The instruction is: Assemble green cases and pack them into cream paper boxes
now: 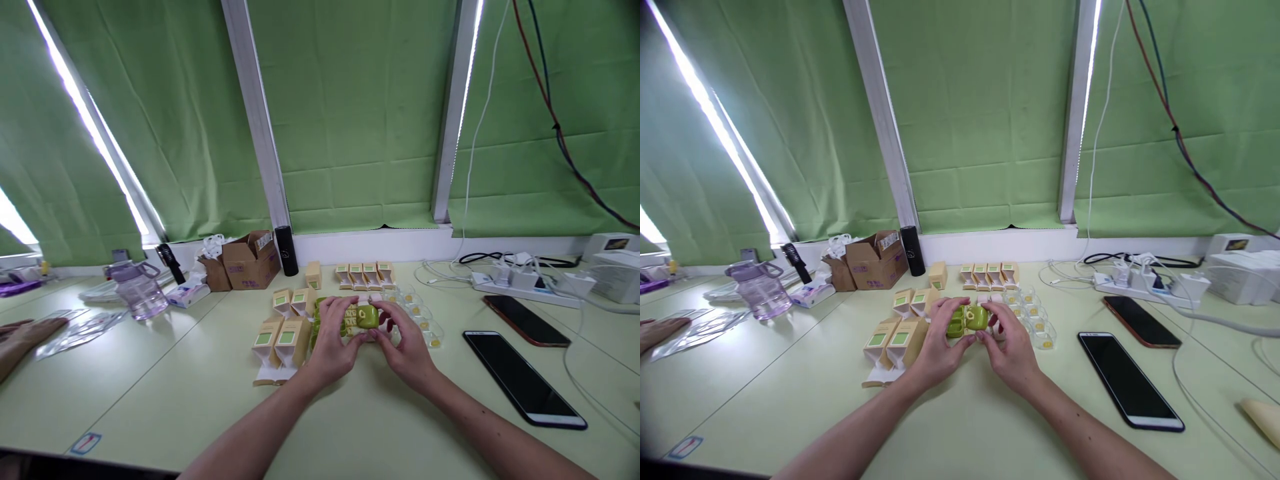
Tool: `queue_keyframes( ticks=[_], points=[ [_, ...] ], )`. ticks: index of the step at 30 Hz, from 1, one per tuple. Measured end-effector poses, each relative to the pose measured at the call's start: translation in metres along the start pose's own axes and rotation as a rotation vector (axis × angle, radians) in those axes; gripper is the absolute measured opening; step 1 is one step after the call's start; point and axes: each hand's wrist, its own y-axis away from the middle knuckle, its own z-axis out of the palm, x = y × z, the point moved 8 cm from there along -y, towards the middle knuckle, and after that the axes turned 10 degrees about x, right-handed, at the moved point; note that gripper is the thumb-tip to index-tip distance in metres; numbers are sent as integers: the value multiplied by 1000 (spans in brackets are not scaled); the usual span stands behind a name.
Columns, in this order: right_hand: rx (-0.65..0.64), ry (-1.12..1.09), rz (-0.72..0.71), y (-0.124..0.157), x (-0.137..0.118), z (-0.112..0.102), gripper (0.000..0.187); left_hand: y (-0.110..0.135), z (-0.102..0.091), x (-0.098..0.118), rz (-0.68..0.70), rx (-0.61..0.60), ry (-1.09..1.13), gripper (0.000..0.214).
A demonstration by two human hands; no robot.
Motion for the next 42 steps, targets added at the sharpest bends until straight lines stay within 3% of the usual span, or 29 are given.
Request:
queue_keyframes(
  ticks=[8,12,17,24,28,32,37,42],
  points=[
    [-19,46,-75,2,-4,2,39,3,7,2,48,-67,19,52],
    [-16,78,-83,1,-4,-2,43,1,4,-13,-107,-10,92,48],
    [-5,265,-205,-1,-3,-4,39,1,1,-45,-369,89,217,50],
    [-203,569,-287,8,9,18,40,4,8,-60,-600,99,521,55],
    [-330,682,-227,11,19,29,30,5,12,-59,-641,85,583,58],
    [-379,738,-240,13,20,37,17,4,14,-57,-646,78,613,57],
    [-374,719,-256,15,19,38,17,3,12,-56,-647,93,636,58],
    [-210,530,-132,6,17,22,16,3,8,-52,-667,125,683,60]
  ],
)
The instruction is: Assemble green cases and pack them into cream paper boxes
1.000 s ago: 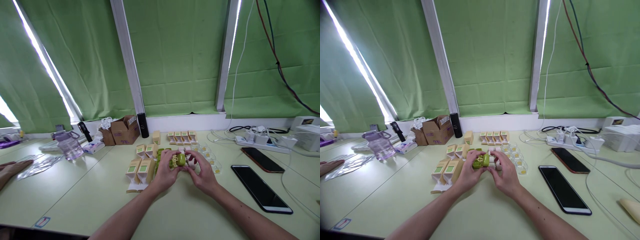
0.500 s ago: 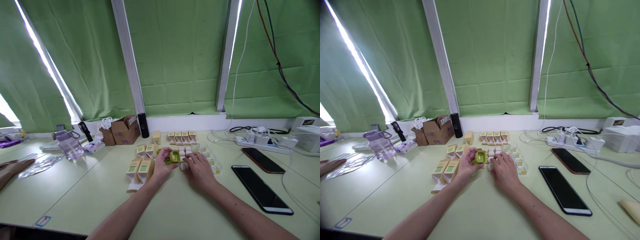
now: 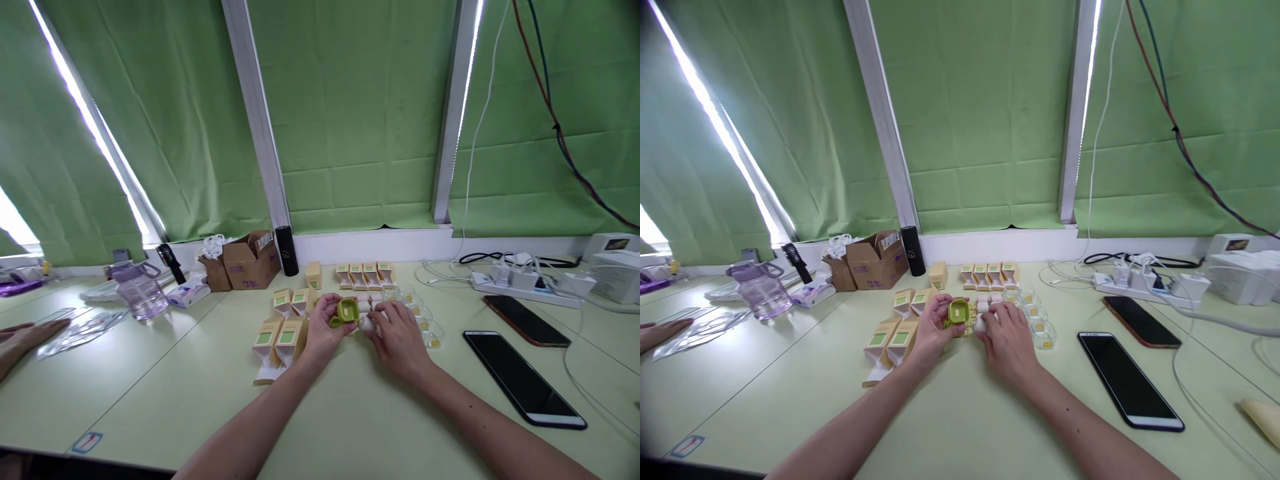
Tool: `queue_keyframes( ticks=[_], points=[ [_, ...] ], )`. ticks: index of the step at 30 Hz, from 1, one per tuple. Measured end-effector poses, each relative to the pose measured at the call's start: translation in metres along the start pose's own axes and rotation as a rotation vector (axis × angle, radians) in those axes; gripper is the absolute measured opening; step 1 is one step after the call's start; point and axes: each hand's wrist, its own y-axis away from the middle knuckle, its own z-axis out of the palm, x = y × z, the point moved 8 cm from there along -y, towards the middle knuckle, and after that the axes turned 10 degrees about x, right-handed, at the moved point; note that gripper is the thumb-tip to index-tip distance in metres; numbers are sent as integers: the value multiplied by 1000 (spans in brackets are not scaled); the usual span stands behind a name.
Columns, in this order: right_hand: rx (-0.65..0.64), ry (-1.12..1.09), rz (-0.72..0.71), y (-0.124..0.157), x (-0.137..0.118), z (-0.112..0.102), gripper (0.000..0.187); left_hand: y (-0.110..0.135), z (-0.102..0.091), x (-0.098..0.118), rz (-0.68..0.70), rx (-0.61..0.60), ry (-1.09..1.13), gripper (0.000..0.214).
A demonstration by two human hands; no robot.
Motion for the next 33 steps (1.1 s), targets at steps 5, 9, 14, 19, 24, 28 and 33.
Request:
queue_keyframes(
  ticks=[5,9,14,19,24,28,33],
  points=[
    [168,-536,352,-2,16,-16,28,1,1,3,3,-8,39,59],
    [108,-1003,648,5,22,1,37,1,1,3,2,-7,41,59],
    [121,-1304,846,12,26,18,42,2,2,4,3,-7,20,58],
    [114,-1449,921,10,23,18,39,4,4,5,19,-21,-13,55],
    [83,-1474,913,6,16,13,44,4,5,4,35,-31,-39,55],
    [93,-1422,854,4,16,9,44,2,3,2,54,-23,-78,56],
    [84,-1375,803,3,16,6,44,3,5,3,79,-37,-108,53]
  ],
)
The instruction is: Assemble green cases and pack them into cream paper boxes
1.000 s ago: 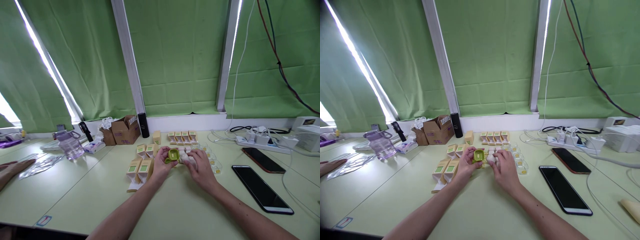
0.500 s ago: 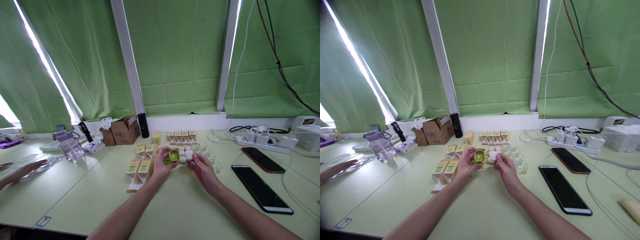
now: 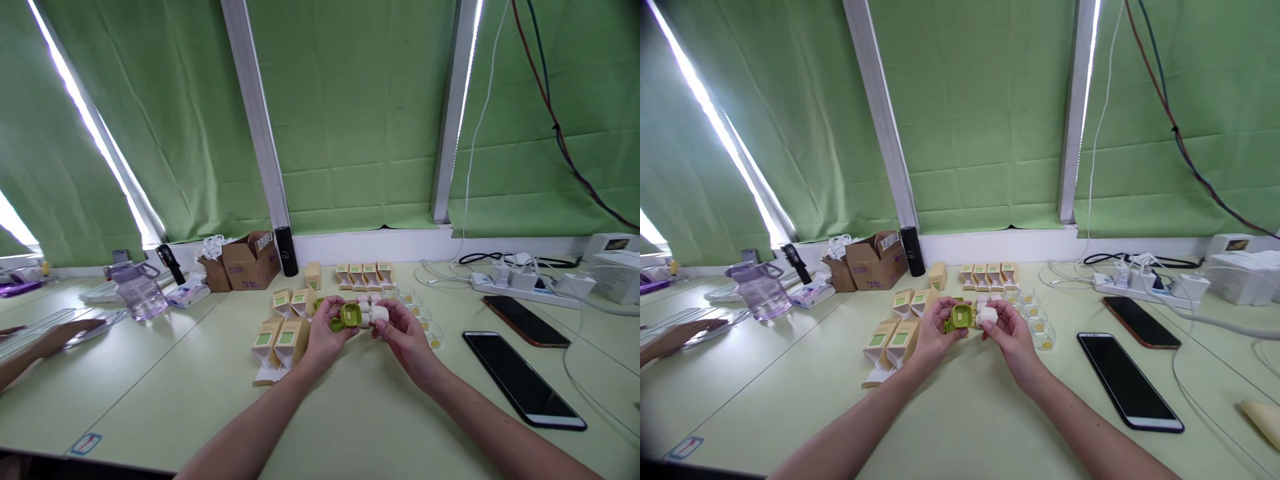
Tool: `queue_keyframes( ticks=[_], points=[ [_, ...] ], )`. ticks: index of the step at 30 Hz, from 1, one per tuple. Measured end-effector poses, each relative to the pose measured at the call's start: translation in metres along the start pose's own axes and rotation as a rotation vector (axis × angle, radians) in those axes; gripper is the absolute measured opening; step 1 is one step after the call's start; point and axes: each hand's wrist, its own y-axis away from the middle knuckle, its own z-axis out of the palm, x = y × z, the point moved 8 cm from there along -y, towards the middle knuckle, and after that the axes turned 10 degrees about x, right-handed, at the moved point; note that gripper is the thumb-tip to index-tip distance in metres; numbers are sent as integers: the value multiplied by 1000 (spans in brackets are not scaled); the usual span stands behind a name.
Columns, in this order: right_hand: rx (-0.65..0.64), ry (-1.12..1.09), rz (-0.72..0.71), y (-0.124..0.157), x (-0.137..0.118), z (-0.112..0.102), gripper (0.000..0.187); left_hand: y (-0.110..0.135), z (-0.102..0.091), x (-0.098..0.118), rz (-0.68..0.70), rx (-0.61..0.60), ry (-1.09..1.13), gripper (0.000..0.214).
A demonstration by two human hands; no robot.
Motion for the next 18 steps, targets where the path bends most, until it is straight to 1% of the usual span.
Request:
queue_keyframes(
  ticks=[3,7,10,14,18],
  points=[
    [-1,39,-4,0,-1,1,46,0,0,0,8,1,-21,53],
    [44,34,16,-3,0,-2,48,-2,-3,-3,19,27,-91,54],
    [77,22,42,-7,3,-6,49,-3,-7,-5,24,52,-149,55],
    [128,11,96,-10,6,-12,56,-4,-8,-8,40,60,-200,54],
    [61,-6,119,-8,4,-6,59,-4,-9,-6,84,76,-240,53]
  ],
)
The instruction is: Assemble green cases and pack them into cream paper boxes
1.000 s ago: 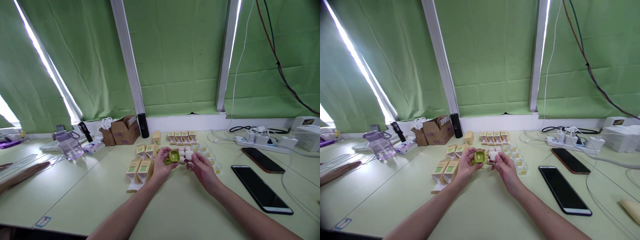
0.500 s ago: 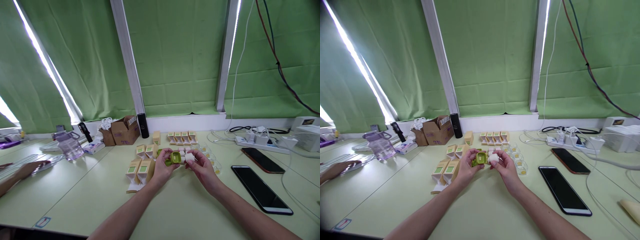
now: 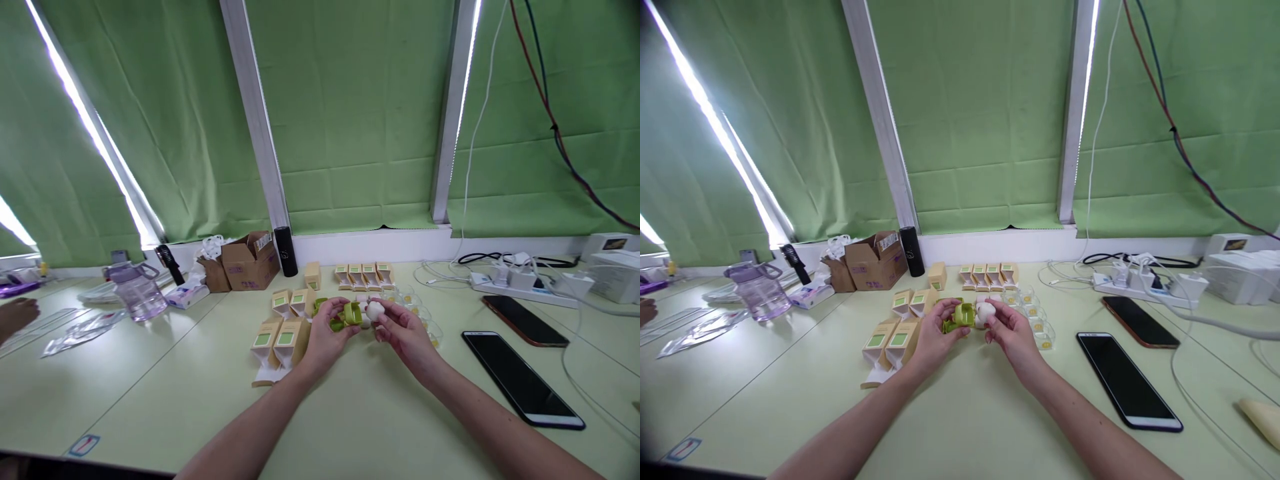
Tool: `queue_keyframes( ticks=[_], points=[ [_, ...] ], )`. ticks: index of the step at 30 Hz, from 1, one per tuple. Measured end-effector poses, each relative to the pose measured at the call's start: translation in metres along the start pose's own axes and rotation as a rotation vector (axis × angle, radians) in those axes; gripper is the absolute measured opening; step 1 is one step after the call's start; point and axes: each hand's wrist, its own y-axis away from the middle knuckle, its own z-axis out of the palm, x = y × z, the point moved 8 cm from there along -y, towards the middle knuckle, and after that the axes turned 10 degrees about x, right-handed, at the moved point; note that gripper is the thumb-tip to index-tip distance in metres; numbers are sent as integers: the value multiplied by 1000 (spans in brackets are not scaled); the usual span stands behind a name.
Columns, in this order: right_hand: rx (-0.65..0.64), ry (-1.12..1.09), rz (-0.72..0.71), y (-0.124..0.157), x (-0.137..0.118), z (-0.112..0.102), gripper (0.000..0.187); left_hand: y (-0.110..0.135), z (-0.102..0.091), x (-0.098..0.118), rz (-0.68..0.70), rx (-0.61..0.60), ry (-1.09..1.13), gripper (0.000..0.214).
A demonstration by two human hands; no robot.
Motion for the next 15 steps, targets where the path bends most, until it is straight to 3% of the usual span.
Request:
queue_keyframes(
  ticks=[15],
  points=[
    [27,231,-168,1,-7,0,52,9,2,24,175,-21,-149,50]
  ],
)
